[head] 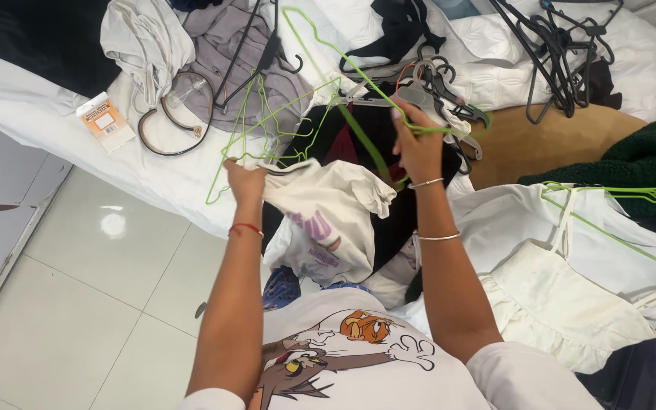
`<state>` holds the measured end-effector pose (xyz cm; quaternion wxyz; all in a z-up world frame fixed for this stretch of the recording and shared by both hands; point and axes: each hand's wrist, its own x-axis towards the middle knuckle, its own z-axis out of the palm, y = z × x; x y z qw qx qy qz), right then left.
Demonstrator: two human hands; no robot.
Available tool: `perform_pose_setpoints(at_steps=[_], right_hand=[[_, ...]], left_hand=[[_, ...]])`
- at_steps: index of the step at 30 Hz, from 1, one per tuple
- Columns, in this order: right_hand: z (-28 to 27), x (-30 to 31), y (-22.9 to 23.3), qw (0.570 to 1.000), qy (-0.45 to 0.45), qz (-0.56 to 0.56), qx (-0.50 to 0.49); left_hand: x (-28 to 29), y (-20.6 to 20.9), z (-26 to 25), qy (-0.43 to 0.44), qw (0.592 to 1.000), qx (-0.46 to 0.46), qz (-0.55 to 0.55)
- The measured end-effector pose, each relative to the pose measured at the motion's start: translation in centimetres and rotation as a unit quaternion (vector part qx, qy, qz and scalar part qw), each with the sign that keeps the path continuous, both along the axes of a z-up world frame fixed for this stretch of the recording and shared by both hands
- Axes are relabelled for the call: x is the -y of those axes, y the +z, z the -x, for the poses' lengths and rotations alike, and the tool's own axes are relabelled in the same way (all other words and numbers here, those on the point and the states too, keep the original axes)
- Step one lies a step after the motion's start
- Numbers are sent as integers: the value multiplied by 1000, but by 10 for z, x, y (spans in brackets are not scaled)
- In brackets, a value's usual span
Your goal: The person hangs several garments on hangers while standing in a bedroom. They place a white t-shirt, a white top, a maroon top, a black top, and a white blouse onto hangers and arrange them on a bed. The person also ties the front laces of the white blouse after hanging it.
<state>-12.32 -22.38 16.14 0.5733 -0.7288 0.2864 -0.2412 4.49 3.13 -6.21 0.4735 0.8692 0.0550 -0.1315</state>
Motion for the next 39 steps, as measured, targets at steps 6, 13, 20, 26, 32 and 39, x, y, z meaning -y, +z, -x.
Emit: perform_pose_setpoints(at_steps=[6,13,20,26,32,39], right_hand=[[50,23,-41,993,80,44,-68],[73,-9,-10,989,138,25,-42],[92,-15,38,985,171,34,-1],[107,-14,60,985,157,65,-23],[109,-24,97,981,157,78,-80],[77,-32,-18,988,99,112,-36]], left_hand=[[-19,37,10,19,996,-13,-84],[15,127,7,-99,993,64,21],[36,170,26,-114,989,70,58],[53,186,34,-109,979,55,165],[70,182,35,-195,964,104,145],[127,226,135,-458,857,234,43]])
